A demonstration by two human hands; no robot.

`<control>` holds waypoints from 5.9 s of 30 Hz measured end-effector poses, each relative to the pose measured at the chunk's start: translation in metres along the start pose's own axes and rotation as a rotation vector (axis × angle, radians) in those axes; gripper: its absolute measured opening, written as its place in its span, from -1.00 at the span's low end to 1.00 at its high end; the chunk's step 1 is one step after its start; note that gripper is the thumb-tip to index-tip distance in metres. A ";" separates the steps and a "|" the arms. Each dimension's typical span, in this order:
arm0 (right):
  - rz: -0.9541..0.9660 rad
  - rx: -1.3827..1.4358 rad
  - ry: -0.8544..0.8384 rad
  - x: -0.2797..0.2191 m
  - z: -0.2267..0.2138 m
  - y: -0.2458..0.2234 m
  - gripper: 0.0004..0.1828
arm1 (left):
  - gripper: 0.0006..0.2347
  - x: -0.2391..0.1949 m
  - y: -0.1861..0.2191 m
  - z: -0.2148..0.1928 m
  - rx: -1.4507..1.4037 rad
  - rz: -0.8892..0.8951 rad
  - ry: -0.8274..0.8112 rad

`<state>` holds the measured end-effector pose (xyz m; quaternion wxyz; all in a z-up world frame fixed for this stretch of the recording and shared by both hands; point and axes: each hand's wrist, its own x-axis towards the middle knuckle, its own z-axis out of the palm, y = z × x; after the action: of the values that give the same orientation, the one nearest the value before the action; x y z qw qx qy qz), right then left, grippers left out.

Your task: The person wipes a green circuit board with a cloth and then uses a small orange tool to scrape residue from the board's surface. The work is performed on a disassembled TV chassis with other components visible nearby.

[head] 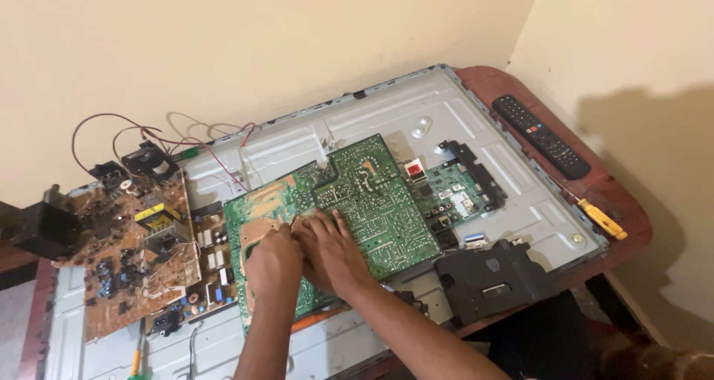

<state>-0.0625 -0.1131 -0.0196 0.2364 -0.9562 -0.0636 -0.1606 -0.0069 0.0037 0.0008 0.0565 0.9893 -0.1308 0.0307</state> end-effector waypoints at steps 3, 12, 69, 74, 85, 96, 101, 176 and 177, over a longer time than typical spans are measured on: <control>-0.010 0.003 0.021 0.000 -0.001 0.000 -0.45 | -0.83 0.001 0.001 -0.005 0.055 -0.015 -0.040; -0.060 -0.025 0.110 -0.003 0.000 0.000 -0.41 | -0.74 0.012 -0.024 0.030 -0.321 -0.097 0.022; 0.027 0.047 -0.047 0.000 -0.008 -0.003 -0.53 | -0.76 0.007 -0.003 -0.031 0.063 -0.033 -0.003; 0.060 0.009 -0.127 0.004 -0.010 -0.008 -0.43 | -0.75 0.013 0.001 -0.026 0.178 -0.007 -0.041; 0.047 0.003 -0.107 0.003 -0.010 -0.009 -0.32 | -0.89 0.019 0.004 -0.004 0.296 0.086 0.033; 0.027 0.004 -0.071 0.001 -0.007 -0.006 -0.35 | -0.88 0.008 0.008 0.001 0.153 -0.019 -0.058; 0.051 0.019 -0.104 0.005 -0.013 -0.009 -0.34 | -0.83 0.016 0.008 0.002 0.159 0.040 0.030; 0.452 0.564 -0.691 -0.076 -0.104 -0.023 -0.64 | -0.66 -0.123 -0.092 0.022 -0.803 -0.371 0.355; 0.508 0.516 -0.629 -0.062 -0.108 -0.024 -0.59 | -0.66 -0.122 -0.091 0.023 -0.801 -0.361 0.364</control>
<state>-0.1556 -0.1460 0.0605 0.4669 -0.8539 0.0660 0.2202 -0.0999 0.1198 -0.0410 0.4600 0.8751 0.0535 0.1406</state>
